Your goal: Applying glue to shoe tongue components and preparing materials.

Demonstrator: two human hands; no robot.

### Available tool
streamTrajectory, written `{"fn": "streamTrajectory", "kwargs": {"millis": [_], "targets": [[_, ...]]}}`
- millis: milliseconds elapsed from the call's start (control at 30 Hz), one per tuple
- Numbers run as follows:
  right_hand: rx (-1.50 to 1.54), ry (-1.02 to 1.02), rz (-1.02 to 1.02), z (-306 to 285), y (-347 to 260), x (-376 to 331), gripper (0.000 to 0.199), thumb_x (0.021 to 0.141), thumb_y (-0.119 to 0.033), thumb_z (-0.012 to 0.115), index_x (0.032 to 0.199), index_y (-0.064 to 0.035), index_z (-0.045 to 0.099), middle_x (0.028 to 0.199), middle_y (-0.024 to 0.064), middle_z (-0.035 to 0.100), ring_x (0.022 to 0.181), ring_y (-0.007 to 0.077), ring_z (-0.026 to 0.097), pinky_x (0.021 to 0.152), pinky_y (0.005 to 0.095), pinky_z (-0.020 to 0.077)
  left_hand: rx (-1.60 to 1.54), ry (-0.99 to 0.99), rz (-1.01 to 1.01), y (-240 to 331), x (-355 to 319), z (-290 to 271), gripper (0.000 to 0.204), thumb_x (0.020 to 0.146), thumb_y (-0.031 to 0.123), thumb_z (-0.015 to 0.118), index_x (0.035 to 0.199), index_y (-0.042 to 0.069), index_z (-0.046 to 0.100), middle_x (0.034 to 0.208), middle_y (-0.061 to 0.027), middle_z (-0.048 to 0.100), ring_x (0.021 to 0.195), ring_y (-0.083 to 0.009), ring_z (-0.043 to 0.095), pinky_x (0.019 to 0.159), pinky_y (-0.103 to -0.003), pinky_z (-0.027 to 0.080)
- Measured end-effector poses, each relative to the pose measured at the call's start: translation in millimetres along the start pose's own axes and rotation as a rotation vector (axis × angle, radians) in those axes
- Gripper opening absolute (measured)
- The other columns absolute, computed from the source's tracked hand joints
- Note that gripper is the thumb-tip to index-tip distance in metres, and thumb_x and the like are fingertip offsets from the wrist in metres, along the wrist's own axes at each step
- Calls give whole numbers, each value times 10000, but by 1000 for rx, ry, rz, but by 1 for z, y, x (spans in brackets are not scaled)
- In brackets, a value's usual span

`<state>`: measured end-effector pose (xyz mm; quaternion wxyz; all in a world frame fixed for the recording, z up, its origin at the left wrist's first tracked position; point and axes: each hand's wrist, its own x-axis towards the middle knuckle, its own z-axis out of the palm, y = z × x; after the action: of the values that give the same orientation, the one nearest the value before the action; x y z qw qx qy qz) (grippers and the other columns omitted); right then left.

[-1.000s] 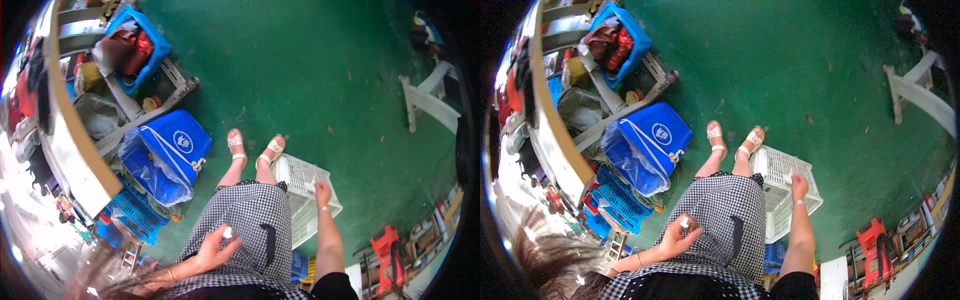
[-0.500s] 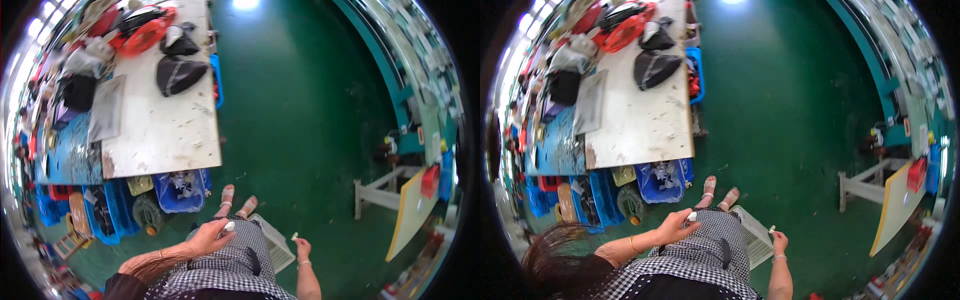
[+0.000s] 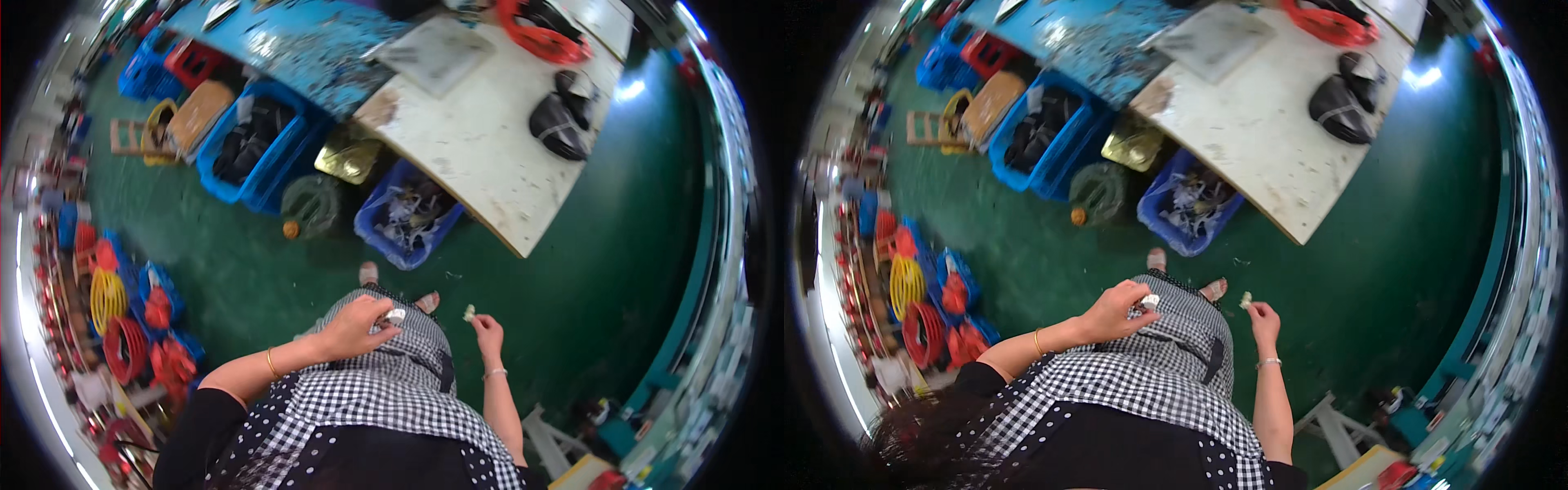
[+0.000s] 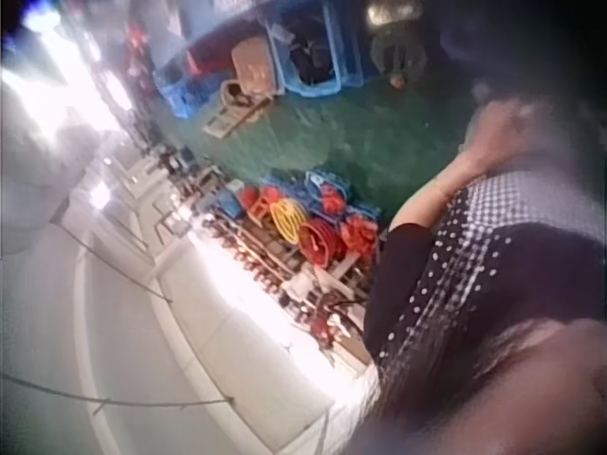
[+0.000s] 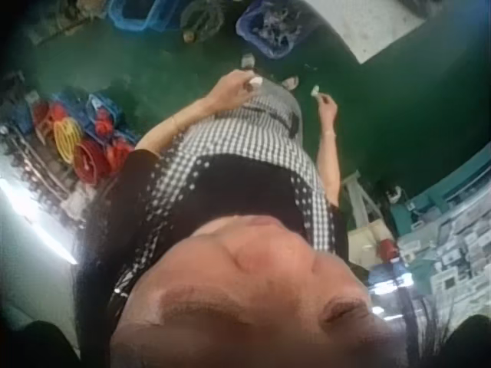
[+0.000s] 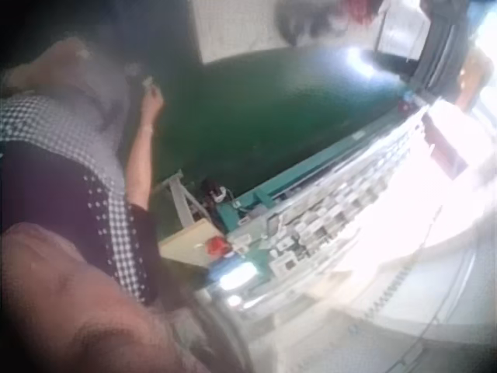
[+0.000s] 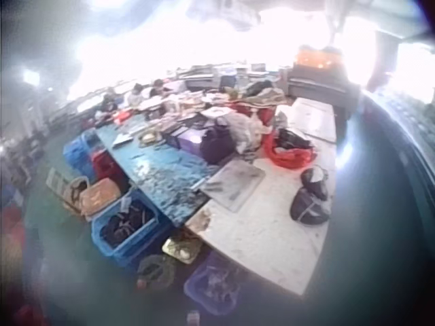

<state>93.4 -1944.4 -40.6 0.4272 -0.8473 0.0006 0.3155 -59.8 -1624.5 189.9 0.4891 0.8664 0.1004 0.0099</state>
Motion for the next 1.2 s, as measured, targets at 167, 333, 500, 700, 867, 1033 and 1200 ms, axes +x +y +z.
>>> {"fn": "streamTrajectory", "kwargs": {"millis": [167, 333, 500, 700, 867, 1033, 1200], "targets": [[-281, -263, -313, 108, -155, 14, 164, 858, -181, 744, 911, -26, 736, 762, 35, 684, 687, 96, 599, 664, 271, 490, -76, 225, -175, -31, -73, -53, 224, 850, 175, 769, 882, 47, 589, 760, -74, 570, 716, -233, 559, 631, -373, 452], [-288, -364, -481, 227, -251, 7, 172, 867, -181, 736, 924, -19, 732, 770, 17, 684, 700, 87, 607, 674, 262, 493, -185, 373, -295, -81, -145, -136, 196, 870, 136, 751, 894, 31, 586, 809, -86, 612, 745, -197, 625, 666, -326, 507], [-324, -399, -339, 305, -272, 12, 182, 873, -191, 731, 926, -18, 736, 746, 1, 682, 689, 63, 588, 665, 246, 480, -219, 628, -463, -143, -207, -225, 168, 881, 72, 725, 870, 29, 564, 743, -31, 606, 710, -102, 590, 683, -275, 502], [-422, -111, -302, 301, -247, 50, 199, 819, -230, 771, 878, -41, 745, 749, 54, 706, 673, 127, 630, 664, 294, 503, -285, 733, -474, -183, -235, -278, 304, 905, 18, 671, 799, 68, 391, 723, -21, 574, 670, -88, 539, 668, -252, 458], [-496, 40, -274, 260, -211, 109, 249, 813, -229, 773, 977, -52, 711, 802, 51, 716, 710, 148, 641, 693, 301, 510, -261, 752, -525, -171, -218, -284, 315, 906, 17, 670, 792, 79, 383, 730, -23, 576, 681, -86, 548, 668, -255, 463], [-369, -7, -286, 240, -196, 160, 265, 849, -165, 713, 1093, -61, 701, 895, 98, 735, 823, 194, 681, 774, 327, 526, -323, 861, -492, -164, -205, -267, 250, 881, 27, 693, 819, 36, 451, 697, -31, 565, 656, -105, 505, 639, -277, 447], [-509, -70, -311, 247, -221, 171, 200, 875, -164, 676, 1031, -67, 754, 1003, 126, 750, 944, 256, 709, 864, 350, 533, -277, 889, -523, -149, -180, -272, 242, 882, 36, 695, 827, 32, 460, 707, -39, 582, 652, -110, 514, 640, -277, 450]]}}
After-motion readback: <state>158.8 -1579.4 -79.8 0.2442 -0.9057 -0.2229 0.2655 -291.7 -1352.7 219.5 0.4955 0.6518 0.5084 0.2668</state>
